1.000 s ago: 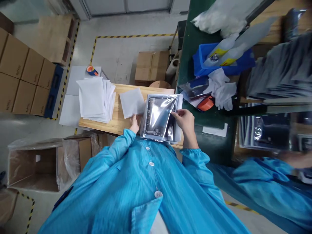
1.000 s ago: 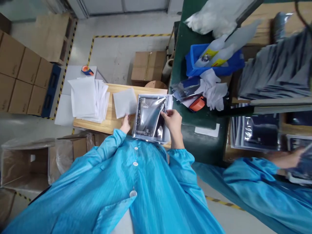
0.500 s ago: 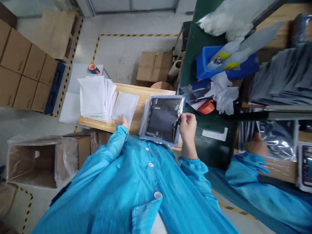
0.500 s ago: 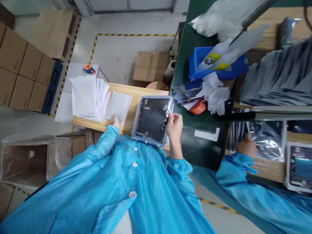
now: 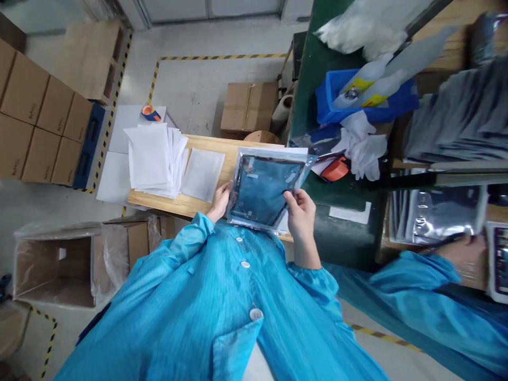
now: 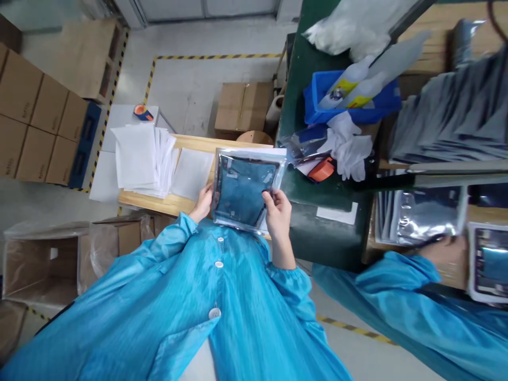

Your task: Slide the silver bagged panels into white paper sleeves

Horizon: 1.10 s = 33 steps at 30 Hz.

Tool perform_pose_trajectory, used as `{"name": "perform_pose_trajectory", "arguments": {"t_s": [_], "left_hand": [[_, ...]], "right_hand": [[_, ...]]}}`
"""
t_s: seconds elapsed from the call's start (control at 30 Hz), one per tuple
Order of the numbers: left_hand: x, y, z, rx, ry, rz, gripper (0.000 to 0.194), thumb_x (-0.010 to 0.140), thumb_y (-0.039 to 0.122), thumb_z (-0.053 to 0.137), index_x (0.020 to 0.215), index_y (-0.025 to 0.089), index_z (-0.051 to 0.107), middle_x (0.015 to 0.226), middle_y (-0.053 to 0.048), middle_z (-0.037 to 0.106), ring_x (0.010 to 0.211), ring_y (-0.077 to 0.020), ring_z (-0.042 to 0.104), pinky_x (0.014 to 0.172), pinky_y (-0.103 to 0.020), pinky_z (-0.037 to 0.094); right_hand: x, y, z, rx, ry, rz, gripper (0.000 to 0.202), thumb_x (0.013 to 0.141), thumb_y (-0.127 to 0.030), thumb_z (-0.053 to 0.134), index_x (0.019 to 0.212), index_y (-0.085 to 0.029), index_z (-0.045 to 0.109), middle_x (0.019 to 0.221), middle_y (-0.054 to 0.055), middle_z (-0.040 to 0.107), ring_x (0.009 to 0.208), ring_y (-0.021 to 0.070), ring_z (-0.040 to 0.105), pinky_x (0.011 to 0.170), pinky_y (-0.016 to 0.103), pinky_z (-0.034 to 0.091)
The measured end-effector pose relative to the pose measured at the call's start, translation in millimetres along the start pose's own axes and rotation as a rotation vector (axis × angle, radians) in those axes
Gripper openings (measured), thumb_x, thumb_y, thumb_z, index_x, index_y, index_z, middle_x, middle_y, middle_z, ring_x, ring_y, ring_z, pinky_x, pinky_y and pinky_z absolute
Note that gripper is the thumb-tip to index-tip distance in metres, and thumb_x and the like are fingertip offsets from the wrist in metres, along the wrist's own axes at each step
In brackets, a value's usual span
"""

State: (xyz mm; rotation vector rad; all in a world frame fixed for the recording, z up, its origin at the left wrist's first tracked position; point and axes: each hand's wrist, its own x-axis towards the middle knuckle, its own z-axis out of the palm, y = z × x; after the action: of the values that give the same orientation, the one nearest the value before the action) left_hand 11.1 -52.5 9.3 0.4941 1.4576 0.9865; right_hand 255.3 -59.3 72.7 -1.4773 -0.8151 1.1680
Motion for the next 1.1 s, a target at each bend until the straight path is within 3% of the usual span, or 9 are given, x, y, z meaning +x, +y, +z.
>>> {"name": "perform_pose_trajectory", "arguments": {"t_s": [0.13, 0.27, 0.5, 0.57, 0.67, 0.77, 0.87, 1.0, 1.1], "left_hand": [[-1.7, 10.3, 0.3, 0.087, -0.023, 0.148, 0.034, 0.095, 0.051, 0.086, 0.098, 0.018, 0.076, 0.092, -0.002, 0.078, 0.092, -0.0169, 0.070, 0.088, -0.026, 0.054], [-7.9, 33.1, 1.4, 0.085, 0.017, 0.282, 0.033, 0.099, 0.051, 0.083, 0.103, 0.020, 0.070, 0.099, -0.002, 0.077, 0.096, -0.0159, 0.070, 0.091, -0.026, 0.054], [44.1, 77.3, -5.3, 0.248, 0.073, 0.214, 0.026, 0.097, 0.020, 0.084, 0.110, 0.021, 0.061, 0.094, -0.003, 0.075, 0.098, -0.0198, 0.076, 0.101, -0.033, 0.057], [58.6, 83.9, -3.8, 0.430, 0.156, 0.197, 0.024, 0.098, 0.012, 0.079, 0.114, 0.020, 0.062, 0.110, -0.010, 0.078, 0.111, -0.0240, 0.076, 0.109, -0.038, 0.056], [50.2, 81.7, 16.0, 0.782, 0.303, 0.408, 0.033, 0.102, 0.013, 0.073, 0.133, 0.020, 0.063, 0.147, -0.020, 0.068, 0.144, -0.0308, 0.064, 0.125, -0.047, 0.047], [11.2, 62.3, 54.1, 1.148, 0.093, 0.615, 0.035, 0.105, 0.027, 0.077, 0.137, 0.021, 0.063, 0.153, -0.019, 0.063, 0.148, -0.0333, 0.059, 0.126, -0.047, 0.045], [-24.1, 39.4, 83.5, 1.390, -0.097, 0.607, 0.043, 0.103, 0.046, 0.082, 0.133, 0.020, 0.065, 0.143, -0.019, 0.066, 0.137, -0.0354, 0.063, 0.118, -0.047, 0.050], [-29.6, 32.5, 84.0, 1.383, -0.166, 0.611, 0.015, 0.115, 0.033, 0.063, 0.125, 0.023, 0.068, 0.137, -0.015, 0.072, 0.133, -0.0301, 0.067, 0.115, -0.043, 0.049], [-24.4, 39.3, 72.9, 1.183, -0.211, 0.569, 0.018, 0.116, 0.020, 0.055, 0.126, 0.022, 0.070, 0.132, -0.014, 0.077, 0.127, -0.0282, 0.072, 0.112, -0.040, 0.051]], "right_hand": [[-7.3, 1.5, -20.4, 0.298, 0.171, 0.068, 0.052, 0.063, -0.052, 0.102, 0.091, -0.021, 0.071, 0.080, -0.006, 0.064, 0.074, 0.0109, 0.056, 0.073, 0.022, 0.054], [-13.6, -6.4, -54.7, 0.502, 0.361, 0.072, 0.043, 0.067, -0.041, 0.099, 0.092, -0.022, 0.070, 0.096, -0.004, 0.073, 0.090, 0.0128, 0.068, 0.087, 0.023, 0.062], [-28.9, 5.1, -103.9, 0.412, 0.514, 0.193, 0.034, 0.076, -0.049, 0.091, 0.093, -0.021, 0.081, 0.099, 0.001, 0.078, 0.097, 0.0191, 0.073, 0.086, 0.028, 0.068], [-35.5, 8.3, -111.4, 0.396, 0.530, 0.122, 0.039, 0.069, -0.049, 0.096, 0.094, -0.022, 0.081, 0.097, -0.001, 0.079, 0.094, 0.0169, 0.072, 0.082, 0.024, 0.065], [-44.6, 7.6, -116.5, 0.291, 0.536, 0.106, 0.046, 0.058, -0.040, 0.100, 0.094, -0.019, 0.081, 0.091, 0.000, 0.077, 0.082, 0.0145, 0.069, 0.073, 0.021, 0.061], [-48.6, 4.0, -115.8, 0.195, 0.517, 0.158, 0.048, 0.054, -0.038, 0.098, 0.093, -0.017, 0.081, 0.088, 0.001, 0.076, 0.076, 0.0143, 0.066, 0.068, 0.023, 0.057], [-47.0, -0.9, -115.5, 0.080, 0.483, 0.224, 0.048, 0.051, -0.040, 0.097, 0.088, -0.016, 0.078, 0.080, -0.001, 0.072, 0.070, 0.0126, 0.059, 0.061, 0.023, 0.050], [-39.9, -12.2, -119.9, -0.019, 0.362, 0.305, 0.050, 0.048, -0.043, 0.099, 0.083, -0.017, 0.075, 0.072, -0.004, 0.066, 0.065, 0.0106, 0.053, 0.057, 0.021, 0.044], [-33.0, -24.9, -121.2, -0.046, 0.263, 0.349, 0.049, 0.049, -0.043, 0.100, 0.085, -0.018, 0.077, 0.073, -0.003, 0.068, 0.065, 0.0122, 0.057, 0.056, 0.022, 0.046]]}}
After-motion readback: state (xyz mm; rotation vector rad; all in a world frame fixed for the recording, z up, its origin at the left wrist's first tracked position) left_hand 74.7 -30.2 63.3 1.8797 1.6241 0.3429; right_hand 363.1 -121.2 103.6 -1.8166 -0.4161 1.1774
